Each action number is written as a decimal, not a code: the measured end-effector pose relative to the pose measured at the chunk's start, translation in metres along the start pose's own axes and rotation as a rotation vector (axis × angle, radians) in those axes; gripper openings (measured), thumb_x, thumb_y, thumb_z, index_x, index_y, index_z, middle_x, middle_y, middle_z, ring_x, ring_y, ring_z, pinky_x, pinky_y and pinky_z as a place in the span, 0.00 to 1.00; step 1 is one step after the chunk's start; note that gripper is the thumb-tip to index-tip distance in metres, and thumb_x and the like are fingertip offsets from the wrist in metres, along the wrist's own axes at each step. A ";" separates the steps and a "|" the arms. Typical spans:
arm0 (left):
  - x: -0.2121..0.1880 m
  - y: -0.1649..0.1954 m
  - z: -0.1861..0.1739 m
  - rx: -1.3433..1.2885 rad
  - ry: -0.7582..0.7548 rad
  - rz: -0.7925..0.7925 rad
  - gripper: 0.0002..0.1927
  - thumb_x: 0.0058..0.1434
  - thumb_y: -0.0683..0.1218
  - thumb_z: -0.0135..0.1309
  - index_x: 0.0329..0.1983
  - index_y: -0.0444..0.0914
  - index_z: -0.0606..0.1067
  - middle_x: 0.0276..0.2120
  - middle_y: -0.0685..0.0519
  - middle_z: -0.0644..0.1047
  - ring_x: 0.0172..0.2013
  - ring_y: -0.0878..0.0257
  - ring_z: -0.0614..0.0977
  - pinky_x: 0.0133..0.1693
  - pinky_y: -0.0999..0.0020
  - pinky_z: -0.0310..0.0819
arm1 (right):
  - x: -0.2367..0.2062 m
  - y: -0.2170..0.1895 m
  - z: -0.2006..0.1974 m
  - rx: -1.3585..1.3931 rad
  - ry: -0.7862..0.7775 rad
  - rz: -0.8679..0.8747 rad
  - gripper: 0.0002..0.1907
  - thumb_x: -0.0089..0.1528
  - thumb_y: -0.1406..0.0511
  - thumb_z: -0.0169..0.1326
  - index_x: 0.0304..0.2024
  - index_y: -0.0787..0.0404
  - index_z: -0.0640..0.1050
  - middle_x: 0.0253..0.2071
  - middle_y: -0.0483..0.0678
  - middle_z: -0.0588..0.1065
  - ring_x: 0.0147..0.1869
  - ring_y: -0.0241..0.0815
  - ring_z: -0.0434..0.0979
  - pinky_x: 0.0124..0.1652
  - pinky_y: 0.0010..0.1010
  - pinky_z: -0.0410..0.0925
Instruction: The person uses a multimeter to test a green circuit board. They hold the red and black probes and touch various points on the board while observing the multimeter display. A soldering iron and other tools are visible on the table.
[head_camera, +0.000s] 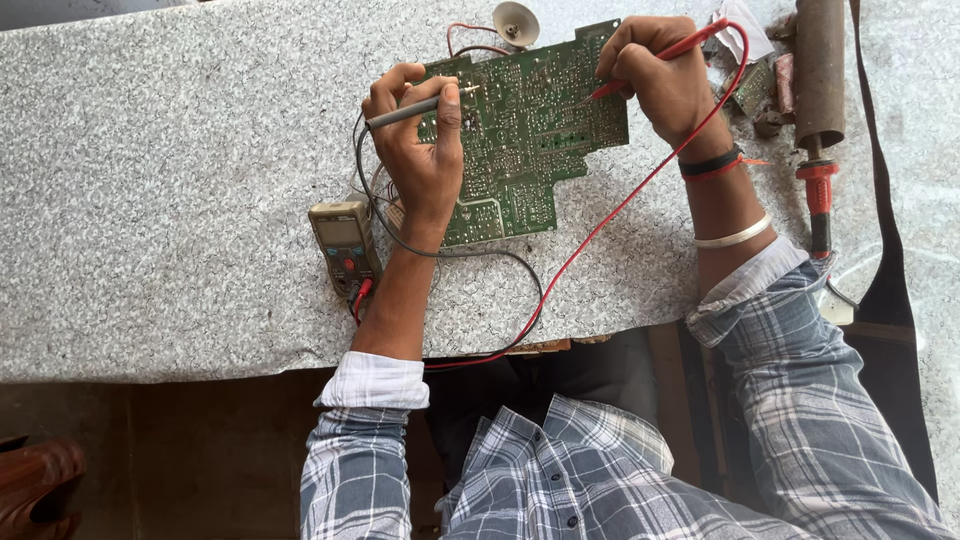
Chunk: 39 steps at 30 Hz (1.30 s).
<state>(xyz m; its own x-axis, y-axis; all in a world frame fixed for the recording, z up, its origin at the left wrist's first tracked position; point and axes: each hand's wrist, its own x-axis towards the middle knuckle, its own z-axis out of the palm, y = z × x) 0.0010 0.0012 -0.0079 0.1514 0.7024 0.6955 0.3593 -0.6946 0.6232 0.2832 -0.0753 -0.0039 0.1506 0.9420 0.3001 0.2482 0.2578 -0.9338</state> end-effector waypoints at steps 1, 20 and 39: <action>-0.001 0.000 0.000 -0.011 -0.005 -0.013 0.13 0.71 0.54 0.58 0.41 0.42 0.84 0.49 0.55 0.75 0.49 0.62 0.71 0.54 0.61 0.68 | -0.001 0.000 0.000 0.003 0.004 0.003 0.11 0.61 0.71 0.45 0.34 0.68 0.79 0.30 0.47 0.76 0.30 0.32 0.72 0.32 0.24 0.67; 0.000 -0.007 0.006 0.122 0.041 -0.009 0.15 0.71 0.55 0.56 0.38 0.41 0.82 0.50 0.53 0.76 0.54 0.59 0.73 0.60 0.56 0.62 | 0.002 0.008 -0.003 0.027 0.031 0.002 0.11 0.62 0.71 0.45 0.34 0.69 0.79 0.29 0.46 0.75 0.30 0.32 0.71 0.32 0.24 0.66; 0.002 -0.016 0.010 0.146 0.035 -0.037 0.14 0.69 0.58 0.57 0.36 0.46 0.83 0.54 0.55 0.75 0.61 0.56 0.71 0.66 0.50 0.60 | 0.002 0.014 -0.004 0.018 0.033 0.006 0.10 0.61 0.72 0.45 0.33 0.68 0.79 0.29 0.46 0.74 0.30 0.31 0.69 0.33 0.23 0.65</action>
<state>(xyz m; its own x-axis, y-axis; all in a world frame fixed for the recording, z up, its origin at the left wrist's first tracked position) 0.0050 0.0154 -0.0198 0.1047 0.7193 0.6867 0.4947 -0.6367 0.5915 0.2912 -0.0708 -0.0155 0.1838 0.9360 0.3002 0.2299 0.2560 -0.9389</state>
